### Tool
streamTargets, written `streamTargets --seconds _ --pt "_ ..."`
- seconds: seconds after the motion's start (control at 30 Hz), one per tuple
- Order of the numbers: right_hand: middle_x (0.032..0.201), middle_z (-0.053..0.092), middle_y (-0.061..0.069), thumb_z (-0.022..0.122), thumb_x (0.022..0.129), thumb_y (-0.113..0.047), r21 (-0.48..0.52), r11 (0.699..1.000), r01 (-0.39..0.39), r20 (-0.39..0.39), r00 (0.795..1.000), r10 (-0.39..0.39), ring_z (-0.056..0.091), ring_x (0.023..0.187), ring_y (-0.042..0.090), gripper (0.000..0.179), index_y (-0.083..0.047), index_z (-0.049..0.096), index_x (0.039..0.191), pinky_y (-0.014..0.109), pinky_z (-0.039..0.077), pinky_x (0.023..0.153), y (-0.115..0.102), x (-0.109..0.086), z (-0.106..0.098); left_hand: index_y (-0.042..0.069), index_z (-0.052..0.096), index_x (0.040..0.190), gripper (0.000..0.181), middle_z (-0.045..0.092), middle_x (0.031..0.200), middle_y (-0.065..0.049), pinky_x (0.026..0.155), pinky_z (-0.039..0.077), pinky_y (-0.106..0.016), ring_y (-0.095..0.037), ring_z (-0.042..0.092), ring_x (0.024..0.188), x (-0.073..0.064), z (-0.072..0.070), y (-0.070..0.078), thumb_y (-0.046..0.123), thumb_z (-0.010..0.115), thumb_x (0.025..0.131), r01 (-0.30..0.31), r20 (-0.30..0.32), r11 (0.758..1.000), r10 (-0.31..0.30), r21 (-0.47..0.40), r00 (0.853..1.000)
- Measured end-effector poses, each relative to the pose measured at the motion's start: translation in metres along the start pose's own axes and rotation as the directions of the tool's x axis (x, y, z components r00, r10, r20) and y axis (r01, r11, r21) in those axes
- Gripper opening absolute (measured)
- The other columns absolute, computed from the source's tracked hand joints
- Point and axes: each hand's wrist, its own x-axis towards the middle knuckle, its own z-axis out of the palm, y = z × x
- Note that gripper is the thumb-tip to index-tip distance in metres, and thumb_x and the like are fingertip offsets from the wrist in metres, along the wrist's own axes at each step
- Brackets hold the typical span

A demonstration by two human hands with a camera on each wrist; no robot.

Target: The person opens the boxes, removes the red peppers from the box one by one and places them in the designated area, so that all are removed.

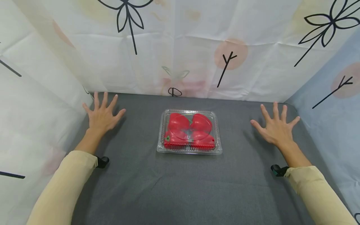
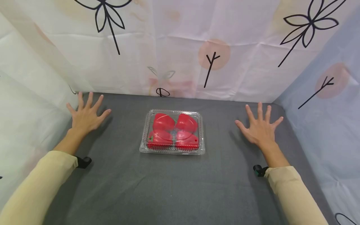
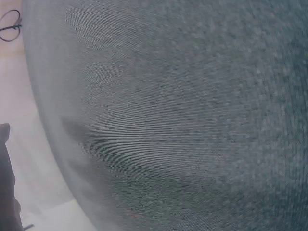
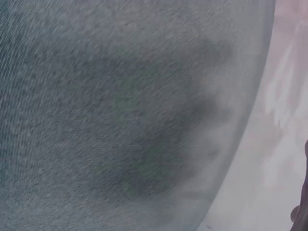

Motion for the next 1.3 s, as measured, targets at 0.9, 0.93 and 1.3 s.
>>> streamTargets --seconds 0.9,0.93,1.3 --pt "0.167 -0.005 0.011 0.045 0.095 -0.065 0.016 0.96 0.28 -0.085 0.957 -0.277 -0.011 0.151 0.036 0.081 -0.027 0.017 0.16 0.078 -0.011 0.104 -0.084 -0.016 -0.017 0.027 0.025 0.159 0.074 0.008 0.167 -0.008 0.107 -0.009 -0.076 -0.028 -0.017 0.151 -0.024 -0.017 0.066 0.063 0.044 0.097 -0.246 -0.114 0.969 0.246 0.014 0.963" --pt "0.167 -0.005 0.011 0.045 0.095 -0.064 0.017 0.955 0.296 -0.088 0.952 -0.293 -0.011 0.151 0.036 0.08 -0.027 0.017 0.16 0.078 -0.011 0.104 -0.087 -0.017 -0.017 0.026 0.026 0.158 0.074 0.009 0.167 -0.008 0.107 -0.008 -0.077 -0.029 -0.015 0.151 -0.026 -0.016 0.069 0.063 0.045 0.097 -0.256 -0.12 0.967 0.255 0.013 0.959" --pt "0.166 0.002 0.012 0.057 0.091 -0.056 0.002 0.88 0.475 -0.107 0.875 -0.472 0.001 0.151 0.039 0.082 -0.029 0.02 0.159 0.076 0.0 0.109 -0.115 -0.027 -0.013 0.026 0.028 0.158 0.075 0.015 0.165 -0.009 0.109 -0.004 -0.076 -0.031 -0.006 0.152 -0.036 -0.015 0.087 0.06 0.051 0.095 -0.338 -0.169 0.941 0.331 -0.018 0.928"
